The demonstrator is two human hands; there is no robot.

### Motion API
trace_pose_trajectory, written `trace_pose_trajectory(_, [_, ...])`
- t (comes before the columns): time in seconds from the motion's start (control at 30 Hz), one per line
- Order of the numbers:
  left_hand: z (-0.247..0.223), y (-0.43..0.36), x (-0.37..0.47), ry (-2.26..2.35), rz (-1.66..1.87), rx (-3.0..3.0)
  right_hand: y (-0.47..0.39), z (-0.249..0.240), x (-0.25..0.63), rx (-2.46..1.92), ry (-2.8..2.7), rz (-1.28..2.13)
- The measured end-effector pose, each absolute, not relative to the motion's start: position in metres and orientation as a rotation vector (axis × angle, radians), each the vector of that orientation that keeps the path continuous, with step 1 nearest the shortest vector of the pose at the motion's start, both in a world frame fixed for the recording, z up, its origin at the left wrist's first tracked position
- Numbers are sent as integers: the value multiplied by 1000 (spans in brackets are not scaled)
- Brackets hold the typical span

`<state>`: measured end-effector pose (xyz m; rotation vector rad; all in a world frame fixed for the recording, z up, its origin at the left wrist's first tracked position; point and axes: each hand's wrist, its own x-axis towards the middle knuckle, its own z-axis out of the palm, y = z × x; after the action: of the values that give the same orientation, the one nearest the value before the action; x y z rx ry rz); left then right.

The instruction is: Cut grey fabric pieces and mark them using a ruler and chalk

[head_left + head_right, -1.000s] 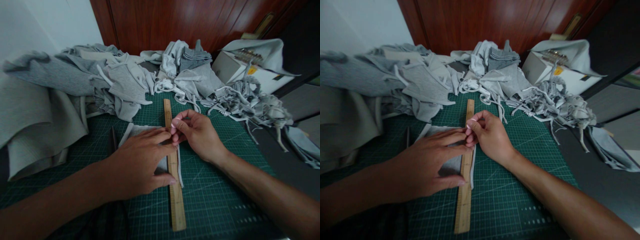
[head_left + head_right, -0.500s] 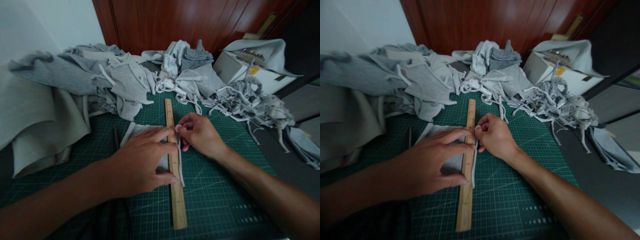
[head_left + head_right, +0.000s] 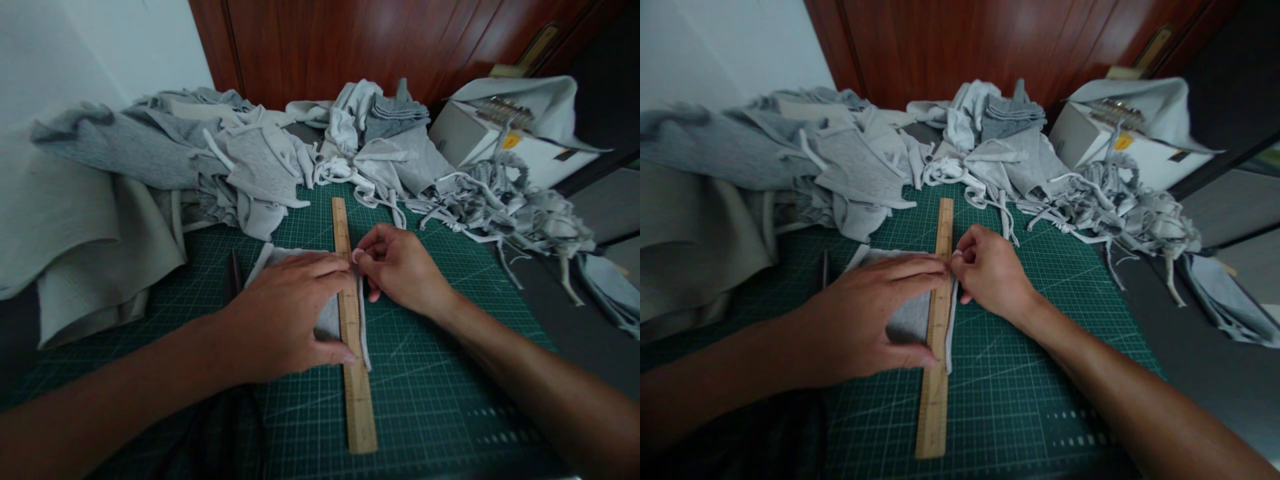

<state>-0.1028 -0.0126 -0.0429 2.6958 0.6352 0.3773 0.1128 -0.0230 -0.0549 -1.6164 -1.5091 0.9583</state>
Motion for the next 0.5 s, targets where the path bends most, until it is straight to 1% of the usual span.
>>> trace_pose_trajectory(0.37, [-38,-20,-96,717,366,2723,-24,-48,110,-1651,-1575,899])
trace_pose_trajectory(0.5, [-39,-20,-96,726,342,2756,-29,-44,109,-1668,-1576,942])
